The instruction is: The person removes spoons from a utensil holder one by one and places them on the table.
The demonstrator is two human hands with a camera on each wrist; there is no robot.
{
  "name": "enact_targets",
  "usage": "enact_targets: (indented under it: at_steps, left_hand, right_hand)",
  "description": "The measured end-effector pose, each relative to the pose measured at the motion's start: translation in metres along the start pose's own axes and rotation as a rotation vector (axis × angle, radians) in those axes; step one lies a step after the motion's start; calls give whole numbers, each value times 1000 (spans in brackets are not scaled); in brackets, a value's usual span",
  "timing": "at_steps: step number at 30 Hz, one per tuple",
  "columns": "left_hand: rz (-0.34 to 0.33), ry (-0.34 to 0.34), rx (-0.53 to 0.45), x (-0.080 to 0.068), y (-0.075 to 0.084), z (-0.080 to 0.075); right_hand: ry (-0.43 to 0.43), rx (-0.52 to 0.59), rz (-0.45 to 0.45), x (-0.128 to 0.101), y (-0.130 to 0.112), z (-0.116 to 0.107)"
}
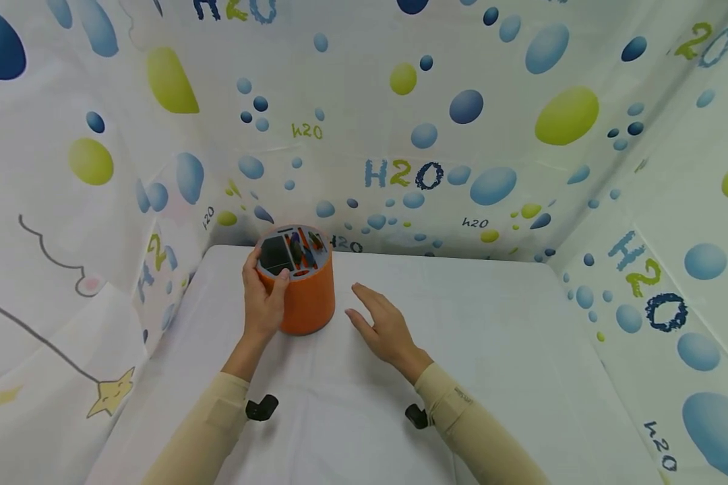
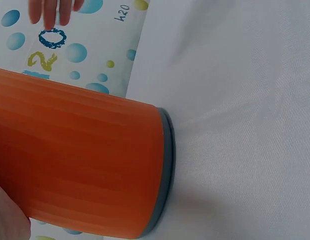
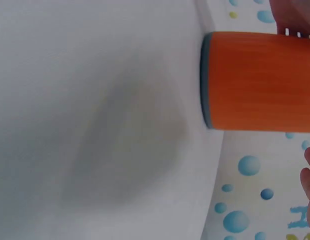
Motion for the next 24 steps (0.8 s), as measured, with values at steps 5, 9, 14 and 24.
enact_targets:
  at_steps: [5, 9, 14, 24]
  left_hand:
    - [-4, 7, 2, 1, -5, 1]
    - [4, 20, 16, 1, -9, 3]
    - [30, 35, 42, 3, -11, 4]
    - [58, 59, 41, 5, -10, 4]
  right_hand:
    - [-31, 58, 51, 13, -3, 8]
    - [-14, 119, 77, 19, -1, 13]
    - [31, 176, 86, 30, 1, 12]
    - [57, 187, 66, 56, -2, 8]
Point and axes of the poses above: each hand's wrist, its own x-axis towards the middle knuckle, its own z-axis out of the palm, y = z × x, the point moved 6 cm from there along x, towards the middle knuckle, and after that the axes turned 1 degree about y, right-handed, at the moved point
